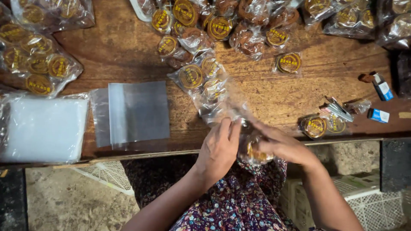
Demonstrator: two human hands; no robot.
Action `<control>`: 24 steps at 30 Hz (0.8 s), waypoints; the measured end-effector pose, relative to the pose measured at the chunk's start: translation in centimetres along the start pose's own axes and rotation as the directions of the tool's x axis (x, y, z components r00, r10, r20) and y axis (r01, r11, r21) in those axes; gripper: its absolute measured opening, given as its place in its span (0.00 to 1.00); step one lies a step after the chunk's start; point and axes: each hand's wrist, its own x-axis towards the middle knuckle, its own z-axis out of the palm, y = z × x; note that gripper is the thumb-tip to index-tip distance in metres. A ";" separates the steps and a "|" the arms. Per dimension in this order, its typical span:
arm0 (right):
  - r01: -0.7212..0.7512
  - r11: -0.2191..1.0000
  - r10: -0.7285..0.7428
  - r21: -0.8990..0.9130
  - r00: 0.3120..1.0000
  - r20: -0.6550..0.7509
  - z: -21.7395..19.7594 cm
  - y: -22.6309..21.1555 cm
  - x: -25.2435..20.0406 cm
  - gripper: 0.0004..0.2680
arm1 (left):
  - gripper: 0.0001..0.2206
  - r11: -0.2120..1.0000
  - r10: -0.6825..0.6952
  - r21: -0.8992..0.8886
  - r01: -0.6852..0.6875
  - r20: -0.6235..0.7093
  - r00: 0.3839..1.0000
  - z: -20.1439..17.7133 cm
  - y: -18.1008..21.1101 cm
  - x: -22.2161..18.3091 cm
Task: The person places round brown food items into a plastic bag by hand and seals the bag using a handheld stapler.
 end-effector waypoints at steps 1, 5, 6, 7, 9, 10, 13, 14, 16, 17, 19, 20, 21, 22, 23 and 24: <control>-0.013 1.000 0.012 -0.013 0.997 -0.072 -0.1 0.4 0.2 0.34 | 0.16 0.996 0.020 0.088 -0.021 0.022 1.000 0.1 -0.2 -0.4; -0.069 0.989 0.060 -0.127 0.995 -0.075 -0.9 -2.4 -0.3 0.30 | 0.15 0.979 -0.048 0.200 0.030 0.087 0.995 0.5 -0.7 -1.2; -0.068 0.989 0.059 -0.131 0.996 -0.071 -0.5 -0.3 0.1 0.30 | 0.15 0.979 -0.054 0.201 0.036 0.085 0.995 -0.3 -0.4 -1.0; -0.164 0.959 0.179 0.230 0.983 -0.045 -0.2 1.8 0.4 0.28 | 0.25 0.992 -0.078 0.108 0.059 0.174 0.982 -1.0 0.0 -0.7; -0.244 0.795 0.280 0.555 0.960 0.021 0.8 3.1 0.8 0.27 | 0.36 0.995 -0.096 0.019 0.094 0.261 0.961 -1.7 0.5 -0.6; -0.220 0.665 0.263 0.714 0.963 0.052 1.5 2.2 0.8 0.28 | 0.37 0.997 -0.046 -0.047 0.056 0.196 0.979 -1.7 0.7 -0.9; -0.036 0.438 0.204 0.898 0.977 -0.060 3.9 3.1 2.2 0.18 | 0.36 0.996 -0.005 -0.082 0.015 0.126 0.992 -0.9 1.0 -1.3; 0.125 0.365 0.175 0.923 0.964 -0.200 4.7 3.9 2.9 0.11 | 0.34 0.998 -0.011 -0.054 0.018 0.122 0.992 -0.6 1.1 -1.4; 0.216 0.258 0.219 0.942 0.936 -0.274 6.0 -0.1 2.5 0.12 | 0.32 0.996 0.015 -0.089 -0.008 0.078 0.997 0.1 1.1 -1.8; 0.310 0.151 0.270 0.939 0.901 -0.341 6.6 -2.1 2.4 0.12 | 0.31 0.992 0.041 -0.122 -0.037 0.034 0.999 0.5 1.1 -1.9; 0.334 0.286 0.294 0.898 0.861 -0.414 7.8 -1.9 4.1 0.07 | 0.27 0.993 0.071 -0.095 -0.070 0.002 0.997 0.9 1.2 -1.8; 0.348 0.417 0.307 0.840 0.816 -0.490 8.4 -1.8 4.9 0.07 | 0.23 0.992 0.103 -0.067 -0.105 -0.028 0.994 1.1 1.2 -1.8; 0.347 0.416 0.306 0.840 0.817 -0.489 7.8 -2.9 4.6 0.07 | 0.23 0.992 0.103 -0.066 -0.105 -0.028 0.994 3.6 3.8 0.7; 0.217 0.615 0.267 0.758 0.847 -0.459 7.2 -4.1 4.3 0.08 | 0.22 0.714 -0.439 0.632 0.302 0.069 0.896 6.2 6.3 3.3; 0.086 0.780 0.237 0.620 0.877 -0.419 6.5 -5.2 4.0 0.10 | 0.21 -0.075 -0.785 0.955 0.287 -0.234 0.573 8.8 8.9 5.9; 0.088 0.781 0.233 0.619 0.878 -0.419 5.9 -6.3 3.7 0.10 | 0.21 -0.078 -0.785 0.954 0.289 -0.238 0.572 6.3 6.0 3.2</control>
